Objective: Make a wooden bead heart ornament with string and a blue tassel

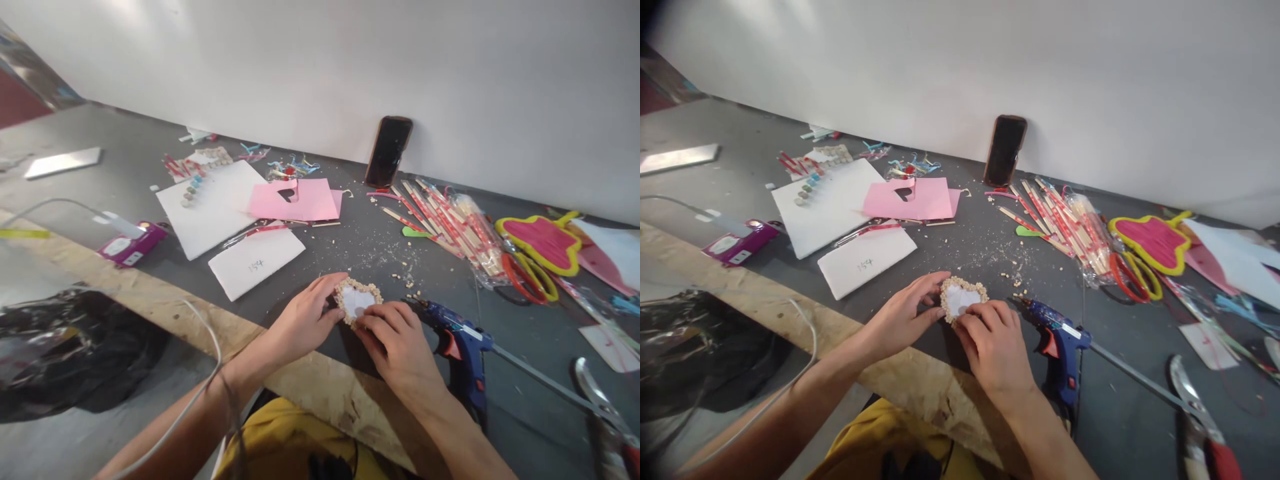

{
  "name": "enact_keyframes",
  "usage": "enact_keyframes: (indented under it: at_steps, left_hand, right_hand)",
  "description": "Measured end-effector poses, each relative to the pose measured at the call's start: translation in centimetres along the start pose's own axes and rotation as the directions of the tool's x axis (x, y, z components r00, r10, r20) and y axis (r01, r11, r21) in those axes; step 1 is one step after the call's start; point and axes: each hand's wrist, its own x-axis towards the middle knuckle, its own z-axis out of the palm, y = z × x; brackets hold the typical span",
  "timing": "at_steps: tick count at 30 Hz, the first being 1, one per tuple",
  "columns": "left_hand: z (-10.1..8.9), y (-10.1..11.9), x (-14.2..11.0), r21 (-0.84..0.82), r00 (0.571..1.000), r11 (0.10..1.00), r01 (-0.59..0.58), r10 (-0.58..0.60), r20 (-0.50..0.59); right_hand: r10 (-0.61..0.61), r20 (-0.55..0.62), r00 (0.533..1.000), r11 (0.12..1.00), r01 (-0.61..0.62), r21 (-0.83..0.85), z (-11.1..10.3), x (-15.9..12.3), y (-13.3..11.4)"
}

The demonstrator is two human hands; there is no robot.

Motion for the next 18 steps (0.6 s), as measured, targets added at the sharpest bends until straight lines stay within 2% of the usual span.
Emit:
enact_keyframes:
  at_steps: [4,9,13,18]
  left_hand:
    - [0.3,0.0,0.2,-0.224,0.992,0.967,0.123,-0.123,0.012]
    - [0.9,0.1,0.2,-0.471,0.985,0.867,0.162,-0.174,0.019]
    - [1.1,0.2,0.3,-0.518,0.979,0.837,0.176,-0.203,0.005]
    - [1.2,0.5,0.5,-0.45,0.984,0.884,0.127,-0.171,-0.057]
  right_hand:
    - [0.009,0.001,1.0,1.0,-0.009,0.009,-0.1,0.0,-0.1]
    - [0.017,-0.018,1.0,1.0,-0.017,0.017,-0.1,0.0,-0.1]
    - [0.028,-0.023,0.999,0.999,-0.028,0.025,0.0,0.0,-0.1]
    - [0.031,-0.051,0.998,0.999,-0.031,0.008,0.1,0.1,-0.1]
